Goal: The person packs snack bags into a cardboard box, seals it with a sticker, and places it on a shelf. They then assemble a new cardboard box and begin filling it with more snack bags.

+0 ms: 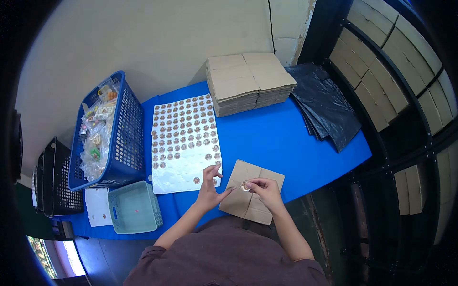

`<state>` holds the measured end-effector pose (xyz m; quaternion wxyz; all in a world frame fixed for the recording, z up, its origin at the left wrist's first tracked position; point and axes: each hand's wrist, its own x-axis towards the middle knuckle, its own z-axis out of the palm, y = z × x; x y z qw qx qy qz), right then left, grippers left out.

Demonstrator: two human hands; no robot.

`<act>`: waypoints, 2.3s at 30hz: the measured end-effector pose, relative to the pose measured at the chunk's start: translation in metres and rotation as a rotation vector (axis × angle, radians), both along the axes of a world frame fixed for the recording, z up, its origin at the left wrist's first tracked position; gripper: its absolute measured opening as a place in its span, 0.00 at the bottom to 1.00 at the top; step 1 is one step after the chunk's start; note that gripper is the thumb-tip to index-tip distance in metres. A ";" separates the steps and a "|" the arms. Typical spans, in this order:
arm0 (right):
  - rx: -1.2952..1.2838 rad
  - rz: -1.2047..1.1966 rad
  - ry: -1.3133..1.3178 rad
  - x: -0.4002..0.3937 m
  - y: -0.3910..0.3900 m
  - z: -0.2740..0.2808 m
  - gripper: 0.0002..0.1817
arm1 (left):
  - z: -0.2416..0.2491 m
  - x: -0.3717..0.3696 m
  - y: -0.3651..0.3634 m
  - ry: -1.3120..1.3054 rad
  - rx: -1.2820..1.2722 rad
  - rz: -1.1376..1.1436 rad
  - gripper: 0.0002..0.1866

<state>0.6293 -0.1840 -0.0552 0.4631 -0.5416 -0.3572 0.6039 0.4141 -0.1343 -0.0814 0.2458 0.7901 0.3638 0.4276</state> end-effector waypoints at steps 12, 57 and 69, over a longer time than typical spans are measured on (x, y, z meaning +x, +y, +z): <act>-0.112 -0.231 0.060 0.023 -0.017 -0.026 0.10 | -0.008 0.030 -0.008 0.271 -0.111 -0.244 0.34; -0.123 -0.330 0.034 0.020 -0.010 -0.046 0.13 | -0.048 0.054 -0.006 0.548 -0.294 -0.048 0.58; -0.185 -0.287 -0.128 0.005 -0.025 -0.052 0.10 | -0.045 0.054 -0.005 0.567 -0.319 -0.042 0.57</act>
